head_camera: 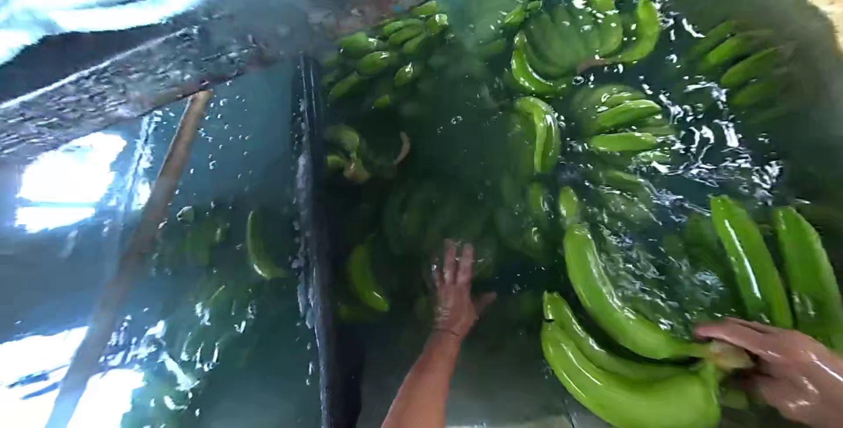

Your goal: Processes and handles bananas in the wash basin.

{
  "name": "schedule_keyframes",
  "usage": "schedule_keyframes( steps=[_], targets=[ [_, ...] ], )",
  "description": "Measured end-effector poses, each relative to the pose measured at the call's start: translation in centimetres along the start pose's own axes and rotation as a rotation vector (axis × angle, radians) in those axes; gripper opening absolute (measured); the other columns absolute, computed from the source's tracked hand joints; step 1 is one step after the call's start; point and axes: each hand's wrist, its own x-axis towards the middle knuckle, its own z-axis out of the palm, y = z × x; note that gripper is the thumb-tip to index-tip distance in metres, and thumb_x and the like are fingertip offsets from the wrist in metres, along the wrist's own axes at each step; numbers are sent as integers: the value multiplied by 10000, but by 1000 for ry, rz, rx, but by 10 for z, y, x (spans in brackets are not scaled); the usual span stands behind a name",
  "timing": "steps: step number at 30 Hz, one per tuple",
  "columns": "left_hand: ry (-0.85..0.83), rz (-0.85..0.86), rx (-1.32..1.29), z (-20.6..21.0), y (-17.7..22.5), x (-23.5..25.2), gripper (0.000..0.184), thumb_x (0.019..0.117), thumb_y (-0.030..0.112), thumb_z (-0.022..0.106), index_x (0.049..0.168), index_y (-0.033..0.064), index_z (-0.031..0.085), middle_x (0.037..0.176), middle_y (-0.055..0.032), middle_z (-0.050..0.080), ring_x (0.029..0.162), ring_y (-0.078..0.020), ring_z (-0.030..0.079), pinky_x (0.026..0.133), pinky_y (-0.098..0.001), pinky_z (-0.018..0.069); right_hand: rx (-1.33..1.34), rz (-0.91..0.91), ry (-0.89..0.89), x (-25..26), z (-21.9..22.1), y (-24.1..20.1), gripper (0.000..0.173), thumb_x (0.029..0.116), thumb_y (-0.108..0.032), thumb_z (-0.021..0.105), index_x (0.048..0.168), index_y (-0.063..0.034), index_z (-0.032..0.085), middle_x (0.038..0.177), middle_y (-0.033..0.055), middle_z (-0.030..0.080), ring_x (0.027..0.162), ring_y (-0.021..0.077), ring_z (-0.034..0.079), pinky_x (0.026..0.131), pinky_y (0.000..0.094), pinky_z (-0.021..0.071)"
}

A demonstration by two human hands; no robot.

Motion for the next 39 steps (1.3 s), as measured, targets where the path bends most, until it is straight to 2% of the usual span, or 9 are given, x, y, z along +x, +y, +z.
schedule_keyframes(
  steps=[3, 7, 13, 18, 22, 25, 27, 34, 39],
  targets=[
    [449, -331, -170, 6, -15, 2, 650, 979, 264, 643, 1431, -160, 446, 1460, -390, 465, 1383, -527, 452, 1186, -570, 340, 13, 65, 20, -15, -24, -8, 437, 751, 126, 747, 1178, 140, 657, 1100, 363, 679, 988, 532, 681, 891, 659, 531],
    [286, -750, -193, -25, -42, 19, 576, 1133, 340, 310, 1471, -105, 449, 1468, -308, 515, 1384, -418, 500, 1171, -527, 361, -34, 122, 105, -21, -27, 12, 477, 800, 5, 782, 1210, 175, 609, 1125, 394, 654, 1027, 559, 660, 926, 674, 502],
    [248, -801, -695, -23, -46, 25, 564, 1141, 340, 254, 1593, 3, 272, 1635, -225, 312, 1516, -317, 311, 1235, -467, 268, -125, 187, 197, 12, 18, 28, 467, 838, -86, 812, 1182, 162, 617, 1145, 399, 639, 1008, 589, 654, 857, 715, 505],
    [393, -851, -939, -12, -20, 28, 564, 1142, 350, 240, 1548, -27, 341, 1580, -244, 384, 1454, -321, 396, 1190, -466, 329, -188, 221, 179, 29, 41, 43, 469, 839, -50, 808, 1218, 146, 613, 1178, 401, 624, 991, 606, 651, 809, 732, 504],
    [331, -807, -656, 13, -38, 28, 541, 1132, 334, 258, 1464, -43, 459, 1447, -242, 535, 1343, -304, 529, 1121, -423, 432, -252, 258, 152, 42, 51, 51, 401, 833, 25, 785, 1184, 135, 627, 1162, 397, 630, 968, 604, 659, 762, 720, 519],
    [188, -1004, -771, -17, -2, 30, 481, 1139, 272, 290, 1460, -46, 453, 1471, -244, 507, 1334, -309, 531, 1100, -451, 439, -333, 429, -51, 57, 53, 49, 432, 913, -43, 745, 1271, 134, 579, 1237, 404, 597, 1078, 593, 631, 872, 683, 515],
    [477, -1044, -1071, 12, -3, 28, 472, 1121, 295, 354, 1392, -60, 508, 1360, -245, 570, 1171, -309, 602, 984, -456, 502, -347, 524, -160, 68, 55, 46, 494, 955, -80, 705, 1357, 145, 525, 1323, 418, 548, 1179, 592, 585, 971, 672, 478],
    [399, -640, -1494, 21, -26, 47, 574, 1119, 447, 236, 1561, 95, 339, 1532, -139, 457, 1354, -233, 505, 1095, -426, 455, -209, 600, -160, 84, 61, 39, 566, 970, -99, 687, 1460, 92, 475, 1481, 380, 450, 1356, 565, 459, 1103, 690, 356],
    [446, -752, -1665, -10, -7, 80, 397, 1122, 341, 324, 1357, 77, 505, 1171, -90, 632, 1006, -157, 631, 848, -338, 557, -264, 562, -205, 85, 65, 44, 594, 1002, -162, 650, 1503, 74, 436, 1493, 363, 458, 1367, 552, 464, 1121, 675, 353]
  ],
)
